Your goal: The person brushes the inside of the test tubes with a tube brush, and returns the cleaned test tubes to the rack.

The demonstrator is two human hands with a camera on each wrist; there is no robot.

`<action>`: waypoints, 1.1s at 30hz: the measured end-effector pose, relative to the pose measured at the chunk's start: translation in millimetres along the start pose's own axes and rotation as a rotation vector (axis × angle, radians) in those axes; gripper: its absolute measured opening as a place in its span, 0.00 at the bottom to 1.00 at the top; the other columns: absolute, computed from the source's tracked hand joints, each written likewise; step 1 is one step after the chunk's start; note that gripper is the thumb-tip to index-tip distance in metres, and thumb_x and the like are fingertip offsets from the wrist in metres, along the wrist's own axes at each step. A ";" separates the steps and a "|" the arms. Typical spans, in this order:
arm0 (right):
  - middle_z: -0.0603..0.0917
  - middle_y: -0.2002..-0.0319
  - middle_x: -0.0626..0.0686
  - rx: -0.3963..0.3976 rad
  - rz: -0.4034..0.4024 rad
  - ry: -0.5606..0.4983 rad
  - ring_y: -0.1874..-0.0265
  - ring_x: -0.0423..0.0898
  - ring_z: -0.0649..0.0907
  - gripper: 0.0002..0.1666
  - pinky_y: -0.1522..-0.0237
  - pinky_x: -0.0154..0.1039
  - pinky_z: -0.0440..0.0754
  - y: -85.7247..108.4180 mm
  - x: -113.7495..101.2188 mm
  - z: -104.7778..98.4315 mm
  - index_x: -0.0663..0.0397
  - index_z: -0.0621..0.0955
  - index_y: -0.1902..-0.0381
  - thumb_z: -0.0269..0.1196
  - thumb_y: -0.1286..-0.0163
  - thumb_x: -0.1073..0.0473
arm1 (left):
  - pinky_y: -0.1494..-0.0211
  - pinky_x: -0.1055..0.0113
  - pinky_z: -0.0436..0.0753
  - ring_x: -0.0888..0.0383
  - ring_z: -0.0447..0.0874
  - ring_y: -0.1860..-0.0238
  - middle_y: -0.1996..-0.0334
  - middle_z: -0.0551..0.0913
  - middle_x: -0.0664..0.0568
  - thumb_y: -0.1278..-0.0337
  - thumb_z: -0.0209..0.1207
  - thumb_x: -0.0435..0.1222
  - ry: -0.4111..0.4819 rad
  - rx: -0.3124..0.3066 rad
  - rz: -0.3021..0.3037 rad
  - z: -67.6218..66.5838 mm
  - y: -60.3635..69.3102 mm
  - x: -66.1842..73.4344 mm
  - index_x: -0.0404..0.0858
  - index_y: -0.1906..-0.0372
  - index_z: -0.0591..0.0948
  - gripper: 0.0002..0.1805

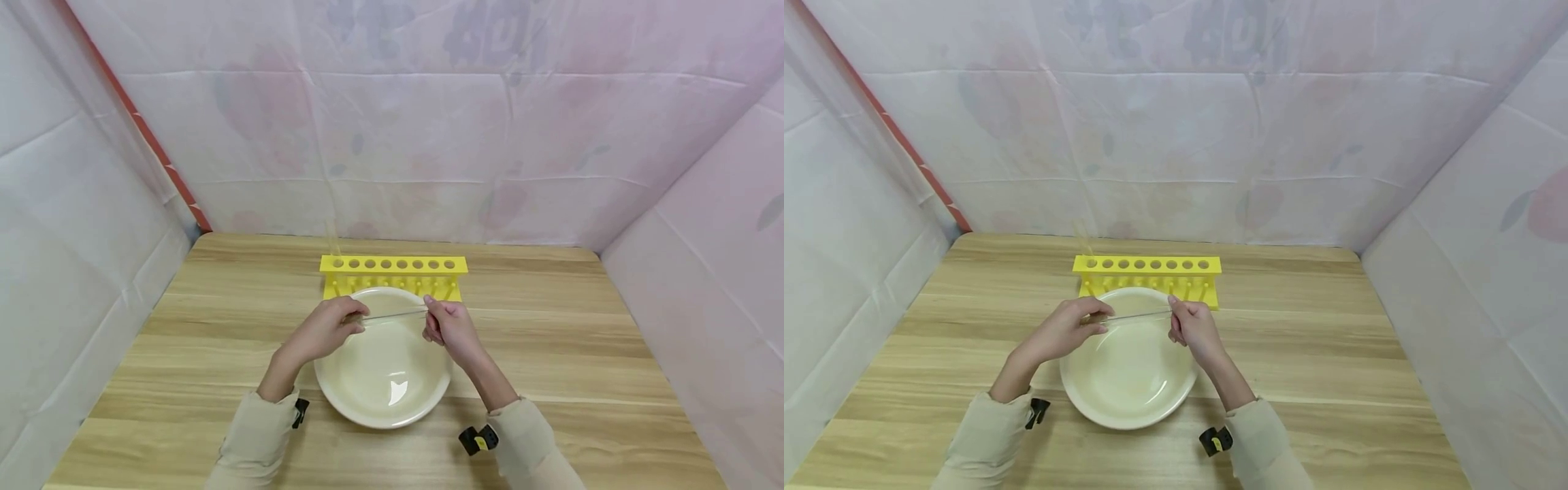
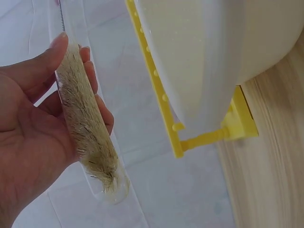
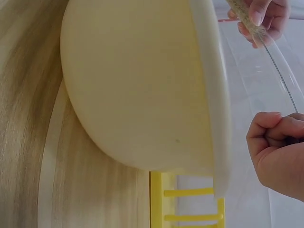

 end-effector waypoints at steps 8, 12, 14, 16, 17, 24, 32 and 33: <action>0.62 0.93 0.50 0.020 0.034 0.007 0.91 0.43 0.60 0.30 0.77 0.38 0.67 0.0 3.0 -2.4 0.60 0.64 0.91 0.50 0.29 0.53 | 0.60 0.63 0.76 0.56 0.77 0.64 0.65 0.81 0.48 0.48 0.61 0.28 -0.019 0.005 -0.012 0.0 -0.1 -1.1 0.31 0.60 0.80 0.09; 0.61 0.93 0.49 0.004 0.053 -0.029 0.92 0.42 0.60 0.30 0.77 0.37 0.67 0.6 2.6 -1.4 0.59 0.64 0.91 0.50 0.28 0.53 | 0.60 0.63 0.76 0.56 0.77 0.64 0.65 0.81 0.49 0.49 0.61 0.28 -0.018 0.009 -0.007 0.3 0.1 0.1 0.31 0.59 0.80 0.10; 0.61 0.93 0.49 -0.007 0.061 -0.050 0.92 0.42 0.60 0.30 0.78 0.37 0.66 1.0 2.7 -0.9 0.59 0.63 0.91 0.50 0.28 0.53 | 0.60 0.63 0.76 0.56 0.77 0.64 0.65 0.81 0.49 0.49 0.61 0.27 -0.014 0.008 -0.002 0.7 0.1 0.9 0.31 0.60 0.80 0.09; 0.61 0.94 0.48 -0.015 0.056 -0.059 0.92 0.42 0.59 0.31 0.78 0.37 0.66 1.1 2.7 -0.8 0.58 0.62 0.92 0.49 0.28 0.54 | 0.60 0.64 0.76 0.57 0.77 0.64 0.65 0.80 0.49 0.49 0.61 0.27 -0.011 0.003 0.002 1.0 -0.1 1.6 0.31 0.60 0.80 0.09; 0.61 0.94 0.48 -0.016 0.047 -0.061 0.93 0.42 0.59 0.31 0.78 0.36 0.66 1.1 2.3 -0.9 0.58 0.62 0.92 0.49 0.28 0.54 | 0.60 0.64 0.76 0.57 0.77 0.64 0.66 0.80 0.49 0.49 0.61 0.27 -0.008 0.001 0.004 1.2 -0.3 1.9 0.31 0.60 0.80 0.09; 0.61 0.93 0.48 -0.010 -0.057 -0.015 0.91 0.41 0.60 0.31 0.78 0.36 0.67 0.6 -5.5 -5.2 0.63 0.60 0.91 0.49 0.28 0.56 | 0.60 0.65 0.77 0.57 0.77 0.64 0.64 0.81 0.47 0.47 0.60 0.27 0.043 -0.029 0.030 2.1 -1.5 3.0 0.31 0.59 0.79 0.09; 0.62 0.93 0.47 -0.047 -0.155 0.032 0.90 0.42 0.62 0.31 0.78 0.36 0.67 0.9 -11.4 -7.9 0.67 0.61 0.90 0.51 0.29 0.56 | 0.55 0.65 0.77 0.55 0.77 0.59 0.63 0.80 0.48 0.43 0.57 0.29 0.126 -0.108 0.059 2.0 1.7 1.0 0.29 0.57 0.78 0.10; 0.62 0.93 0.47 -0.052 -0.165 0.033 0.90 0.42 0.62 0.31 0.78 0.36 0.67 1.1 -12.2 -7.7 0.67 0.60 0.90 0.51 0.29 0.57 | 0.55 0.65 0.77 0.55 0.77 0.59 0.63 0.80 0.48 0.43 0.57 0.29 0.131 -0.113 0.061 1.8 2.1 0.9 0.29 0.57 0.78 0.10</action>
Point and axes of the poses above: each hand's wrist, its own y-axis away from the middle knuckle, its own z-axis out of the palm, x = y × z, the point moved 7 cm from there along -y, towards the middle knuckle
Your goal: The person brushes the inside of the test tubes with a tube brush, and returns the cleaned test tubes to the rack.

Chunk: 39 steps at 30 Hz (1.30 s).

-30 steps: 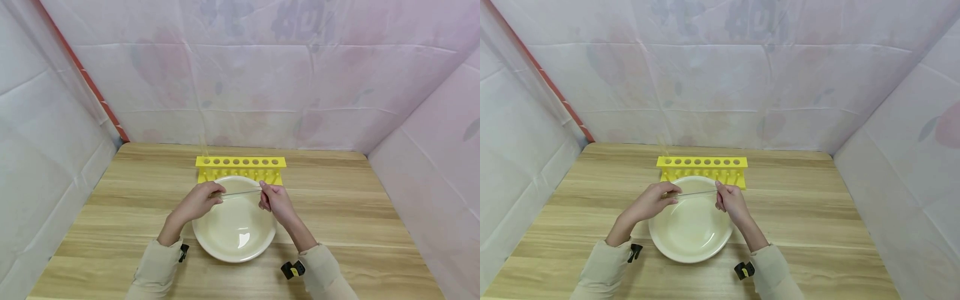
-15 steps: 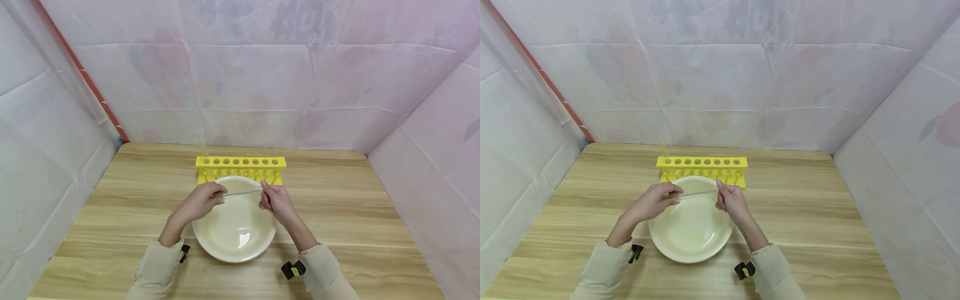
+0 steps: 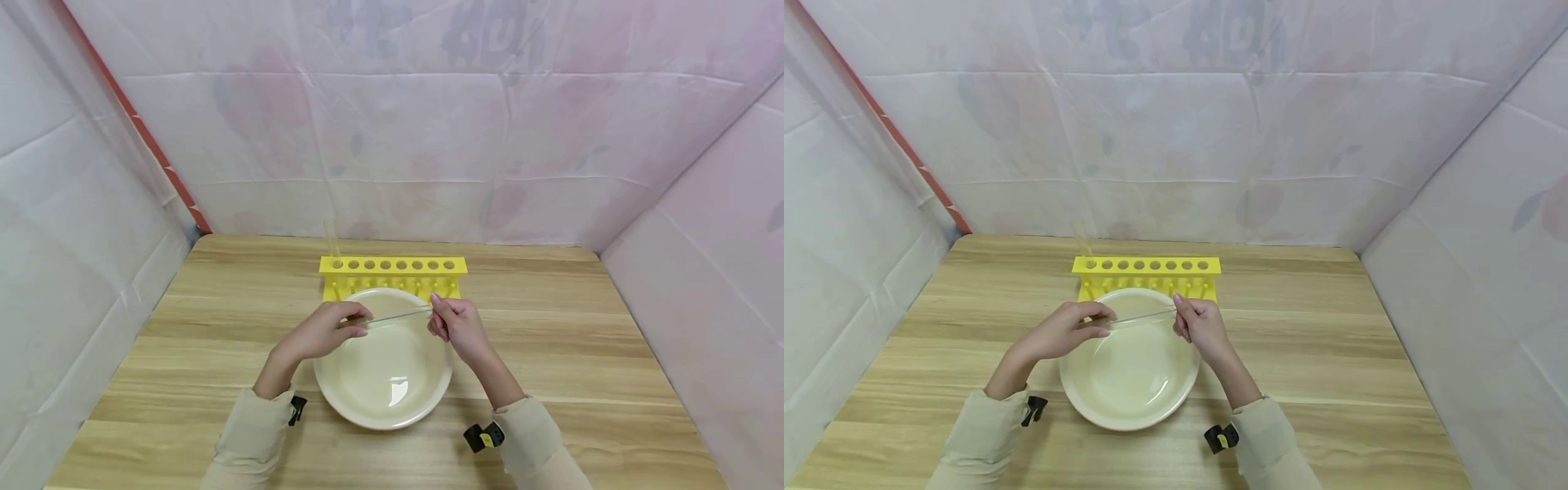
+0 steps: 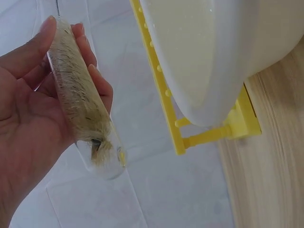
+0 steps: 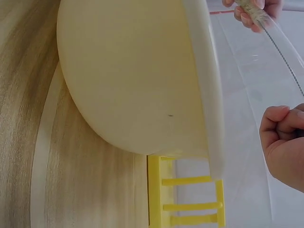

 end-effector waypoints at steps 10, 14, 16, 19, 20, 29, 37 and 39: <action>0.60 0.94 0.46 0.072 0.037 -0.128 0.92 0.40 0.59 0.30 0.80 0.34 0.67 0.8 -3.2 3.1 0.62 0.58 0.92 0.50 0.29 0.61 | 0.55 0.64 0.77 0.57 0.77 0.61 0.64 0.79 0.50 0.44 0.58 0.29 -0.049 0.029 -0.015 -0.1 0.2 0.4 0.30 0.58 0.78 0.09; 0.59 0.94 0.45 0.110 0.106 -0.194 0.94 0.39 0.59 0.31 0.81 0.33 0.67 0.7 -1.1 3.6 0.57 0.58 0.94 0.50 0.29 0.62 | 0.58 0.64 0.77 0.57 0.76 0.63 0.65 0.80 0.50 0.46 0.59 0.28 -0.090 0.058 -0.011 -1.7 -0.1 3.1 0.30 0.59 0.78 0.09; 0.59 0.95 0.46 0.121 0.146 -0.218 0.95 0.39 0.59 0.31 0.81 0.33 0.67 0.8 1.3 3.5 0.56 0.59 0.94 0.50 0.29 0.62 | 0.58 0.64 0.77 0.57 0.77 0.63 0.65 0.80 0.50 0.46 0.59 0.28 -0.110 0.070 -0.012 -2.4 0.0 4.3 0.31 0.60 0.79 0.08; 0.59 0.95 0.46 0.128 0.192 -0.247 0.96 0.39 0.59 0.31 0.81 0.34 0.67 0.9 4.4 2.8 0.55 0.59 0.94 0.50 0.29 0.62 | 0.59 0.64 0.77 0.57 0.77 0.63 0.65 0.80 0.50 0.46 0.59 0.29 -0.138 0.084 -0.009 -2.6 0.0 5.5 0.31 0.60 0.79 0.08; 0.59 0.95 0.46 0.131 0.202 -0.256 0.96 0.39 0.59 0.31 0.81 0.34 0.66 0.9 5.0 2.6 0.54 0.59 0.94 0.50 0.29 0.62 | 0.59 0.64 0.77 0.57 0.77 0.63 0.65 0.80 0.50 0.46 0.59 0.29 -0.148 0.088 -0.006 -2.5 0.1 5.8 0.31 0.60 0.79 0.08; 0.59 0.95 0.45 0.148 0.257 -0.315 0.97 0.38 0.59 0.31 0.82 0.33 0.65 0.7 7.8 1.0 0.53 0.58 0.95 0.48 0.29 0.64 | 0.56 0.61 0.76 0.54 0.77 0.62 0.64 0.80 0.49 0.49 0.61 0.28 -0.221 0.127 0.015 -2.4 0.2 7.9 0.33 0.61 0.79 0.08; 0.61 0.95 0.45 0.099 0.101 -0.258 0.95 0.39 0.60 0.30 0.80 0.33 0.67 -1.2 -0.7 -7.1 0.57 0.57 0.93 0.46 0.28 0.65 | 0.57 0.62 0.77 0.56 0.78 0.62 0.64 0.81 0.51 0.47 0.60 0.29 -0.153 0.105 -0.020 -5.1 3.1 -0.5 0.34 0.60 0.80 0.09; 0.61 0.95 0.45 0.080 0.059 -0.235 0.94 0.39 0.60 0.30 0.80 0.33 0.67 -1.5 -3.3 -10.8 0.58 0.56 0.92 0.46 0.28 0.65 | 0.58 0.62 0.77 0.57 0.77 0.62 0.64 0.81 0.51 0.47 0.60 0.29 -0.137 0.098 -0.030 -6.6 5.4 -3.2 0.34 0.59 0.80 0.09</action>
Point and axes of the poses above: each hand's wrist, its own y-axis away from the middle knuckle, its own z-axis out of the palm, x = y × z, the point moved 7 cm from there along -y, towards the middle knuckle
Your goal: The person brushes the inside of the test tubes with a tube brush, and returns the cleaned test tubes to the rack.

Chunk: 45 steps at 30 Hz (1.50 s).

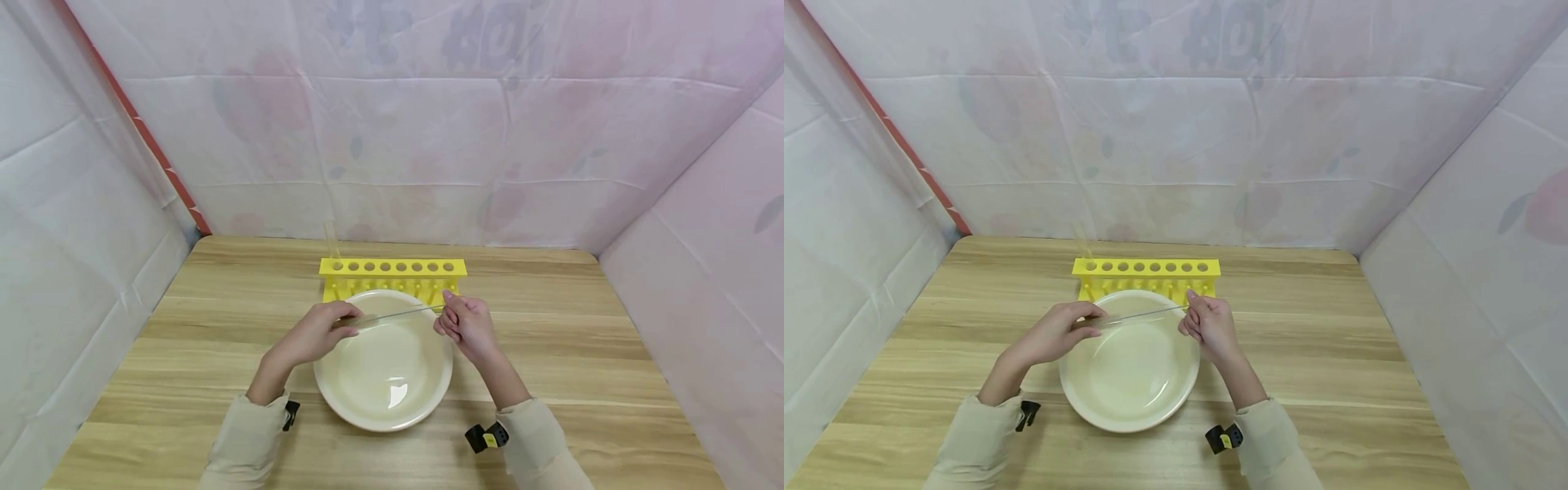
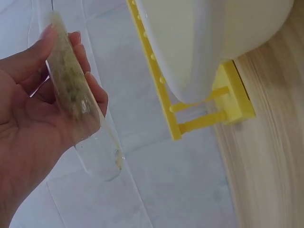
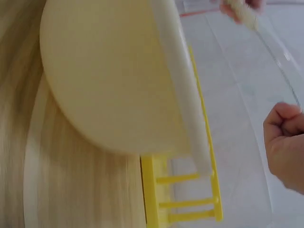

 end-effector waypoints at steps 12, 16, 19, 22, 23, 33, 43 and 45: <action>0.58 0.94 0.44 0.073 0.262 -0.062 0.96 0.37 0.60 0.30 0.81 0.32 0.65 1.1 4.9 -11.9 0.51 0.58 0.93 0.45 0.28 0.65 | 0.58 0.62 0.77 0.54 0.78 0.62 0.64 0.81 0.48 0.49 0.61 0.28 -0.059 0.026 -0.006 -1.5 2.4 -0.7 0.33 0.60 0.80 0.09; 0.59 0.94 0.44 0.053 0.221 -0.027 0.96 0.37 0.60 0.30 0.81 0.32 0.67 0.2 2.2 -14.0 0.51 0.58 0.93 0.46 0.28 0.64 | 0.60 0.64 0.77 0.55 0.78 0.63 0.64 0.81 0.49 0.49 0.61 0.27 -0.045 0.028 -0.008 -1.2 3.0 -3.1 0.32 0.59 0.80 0.10; 0.60 0.95 0.45 0.008 0.098 0.039 0.95 0.38 0.61 0.30 0.79 0.33 0.69 -1.4 -4.0 -15.7 0.54 0.58 0.93 0.46 0.28 0.63 | 0.61 0.65 0.77 0.57 0.78 0.64 0.65 0.81 0.50 0.49 0.61 0.27 -0.019 0.017 -0.007 -1.2 3.8 -5.7 0.33 0.60 0.80 0.10; 0.61 0.94 0.46 -0.047 -0.022 0.085 0.94 0.40 0.61 0.30 0.79 0.35 0.70 -1.9 -10.6 -17.5 0.58 0.57 0.92 0.46 0.27 0.64 | 0.61 0.65 0.78 0.56 0.78 0.64 0.65 0.81 0.49 0.48 0.60 0.28 0.009 -0.010 0.000 -0.6 4.9 -7.1 0.32 0.59 0.79 0.10; 0.61 0.94 0.46 -0.063 -0.050 0.092 0.93 0.40 0.60 0.30 0.79 0.35 0.70 -1.7 -12.4 -18.2 0.59 0.56 0.92 0.46 0.27 0.64 | 0.61 0.65 0.78 0.56 0.78 0.63 0.65 0.81 0.49 0.47 0.60 0.28 0.017 -0.020 0.000 -0.5 5.2 -7.2 0.32 0.58 0.79 0.10; 0.60 0.95 0.44 -0.035 0.094 0.064 0.95 0.37 0.60 0.30 0.80 0.33 0.67 -2.1 -10.7 -25.0 0.55 0.58 0.93 0.47 0.28 0.64 | 0.57 0.62 0.77 0.55 0.78 0.61 0.64 0.81 0.50 0.47 0.60 0.29 0.015 -0.033 -0.023 -1.1 7.7 -9.9 0.32 0.58 0.79 0.10; 0.60 0.94 0.44 0.013 0.215 0.020 0.95 0.36 0.61 0.30 0.80 0.32 0.67 1.7 -11.0 -30.3 0.51 0.58 0.93 0.45 0.28 0.65 | 0.57 0.59 0.77 0.54 0.79 0.61 0.64 0.81 0.49 0.49 0.62 0.28 0.007 -0.002 -0.019 -1.9 10.2 -13.5 0.31 0.59 0.80 0.10; 0.61 0.94 0.44 -0.004 0.167 0.033 0.95 0.37 0.61 0.30 0.79 0.32 0.68 1.8 -13.9 -31.2 0.53 0.57 0.93 0.44 0.28 0.66 | 0.58 0.59 0.78 0.54 0.78 0.61 0.64 0.81 0.49 0.49 0.61 0.29 0.013 -0.005 -0.012 -2.6 10.6 -12.9 0.31 0.59 0.80 0.10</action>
Point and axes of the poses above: each hand's wrist, its own y-axis away from the middle knuckle, its own z-axis out of the palm, x = y × z, the point moved 7 cm from there along -y, towards the middle knuckle
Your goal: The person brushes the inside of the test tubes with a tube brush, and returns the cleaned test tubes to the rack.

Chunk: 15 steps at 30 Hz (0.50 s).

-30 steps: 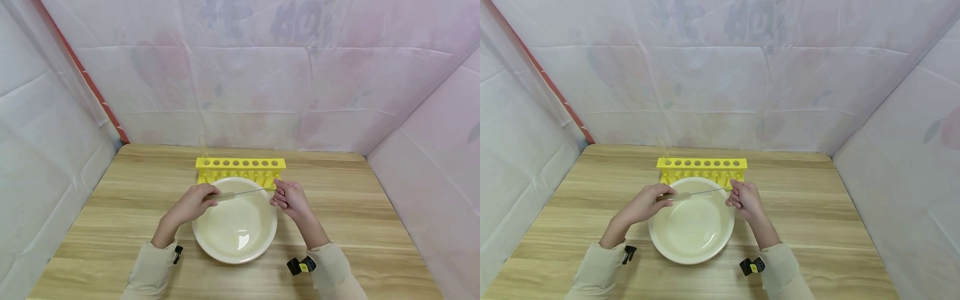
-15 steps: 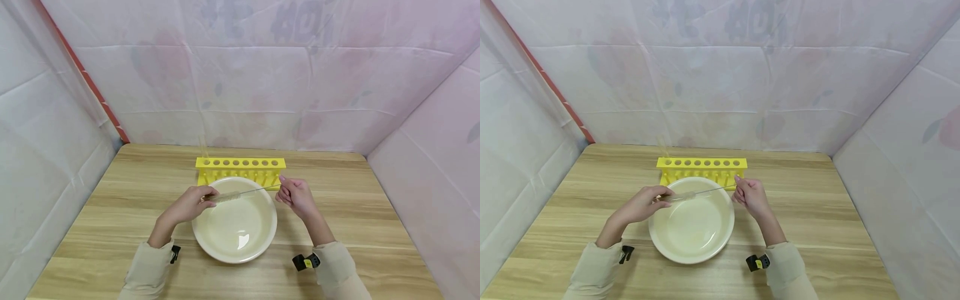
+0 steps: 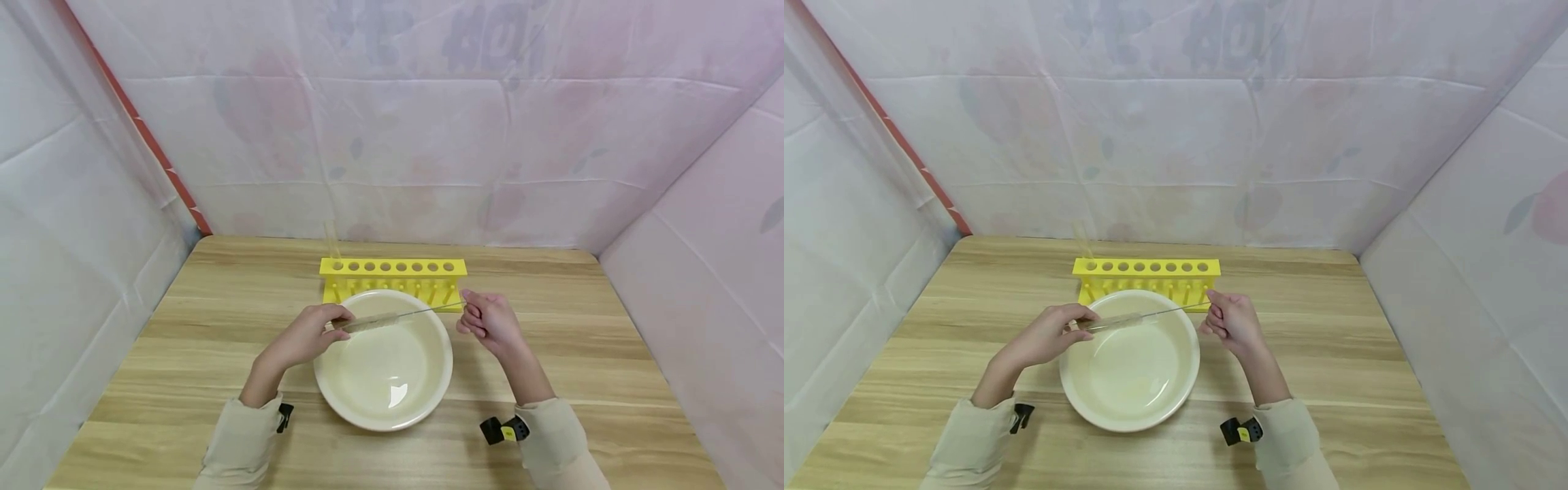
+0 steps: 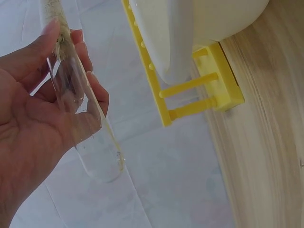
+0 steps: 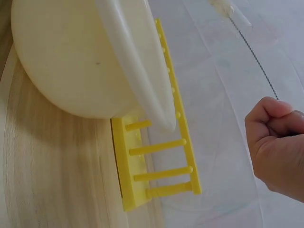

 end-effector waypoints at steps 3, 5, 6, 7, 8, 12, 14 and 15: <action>0.61 0.94 0.44 -0.031 -0.093 0.024 0.94 0.38 0.61 0.30 0.80 0.32 0.67 1.5 -5.4 -1.9 0.54 0.55 0.92 0.43 0.27 0.66 | 0.60 0.61 0.78 0.55 0.78 0.62 0.64 0.81 0.49 0.48 0.60 0.29 0.012 -0.012 0.002 -1.0 1.0 0.3 0.31 0.58 0.79 0.10; 0.60 0.94 0.45 -0.064 -0.162 0.028 0.94 0.39 0.60 0.29 0.80 0.33 0.67 2.8 -9.4 -2.8 0.55 0.55 0.92 0.42 0.27 0.68 | 0.62 0.64 0.78 0.55 0.78 0.62 0.65 0.81 0.50 0.47 0.60 0.29 0.022 -0.021 0.004 -1.8 1.8 0.2 0.31 0.58 0.79 0.10; 0.60 0.94 0.45 -0.083 -0.193 0.029 0.94 0.40 0.59 0.29 0.80 0.33 0.67 3.5 -11.3 -2.9 0.56 0.55 0.92 0.42 0.27 0.68 | 0.63 0.65 0.78 0.56 0.78 0.62 0.66 0.80 0.51 0.46 0.60 0.29 0.025 -0.026 0.004 -2.3 2.3 -0.1 0.31 0.58 0.79 0.10; 0.59 0.94 0.46 -0.101 -0.221 0.033 0.94 0.41 0.58 0.29 0.80 0.34 0.67 4.2 -12.9 -2.9 0.56 0.55 0.92 0.41 0.27 0.69 | 0.63 0.66 0.77 0.56 0.78 0.63 0.66 0.80 0.52 0.46 0.59 0.29 0.028 -0.031 0.006 -2.6 2.8 -0.4 0.31 0.58 0.79 0.10; 0.59 0.94 0.47 -0.114 -0.241 0.037 0.94 0.42 0.58 0.29 0.80 0.34 0.67 5.1 -14.2 -3.1 0.56 0.55 0.92 0.41 0.27 0.69 | 0.64 0.67 0.77 0.56 0.77 0.63 0.67 0.80 0.52 0.46 0.59 0.29 0.032 -0.035 0.006 -3.0 3.3 -0.3 0.31 0.58 0.79 0.10; 0.59 0.94 0.47 -0.101 -0.224 0.045 0.94 0.42 0.57 0.29 0.80 0.35 0.67 6.1 -14.2 -6.5 0.56 0.55 0.92 0.41 0.27 0.68 | 0.64 0.67 0.76 0.58 0.77 0.64 0.69 0.79 0.54 0.45 0.59 0.29 0.038 -0.041 0.002 -3.6 5.2 -1.0 0.31 0.59 0.80 0.09; 0.60 0.94 0.46 -0.051 -0.154 0.034 0.94 0.40 0.59 0.29 0.80 0.34 0.67 5.4 -11.6 -10.2 0.55 0.56 0.92 0.43 0.27 0.67 | 0.64 0.66 0.77 0.58 0.77 0.64 0.69 0.79 0.54 0.46 0.59 0.29 0.033 -0.038 -0.005 -3.5 6.0 -1.7 0.31 0.59 0.80 0.09; 0.61 0.94 0.45 -0.027 -0.113 0.021 0.95 0.39 0.59 0.30 0.80 0.33 0.67 5.0 -10.0 -11.9 0.54 0.57 0.92 0.43 0.27 0.66 | 0.63 0.66 0.77 0.58 0.77 0.64 0.69 0.79 0.54 0.46 0.59 0.29 0.030 -0.037 -0.007 -3.5 6.3 -2.1 0.31 0.59 0.80 0.09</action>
Point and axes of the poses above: each hand's wrist, its own y-axis away from the middle knuckle, its own z-axis out of the palm, x = y × z, the point moved 7 cm from there along -y, towards the middle knuckle
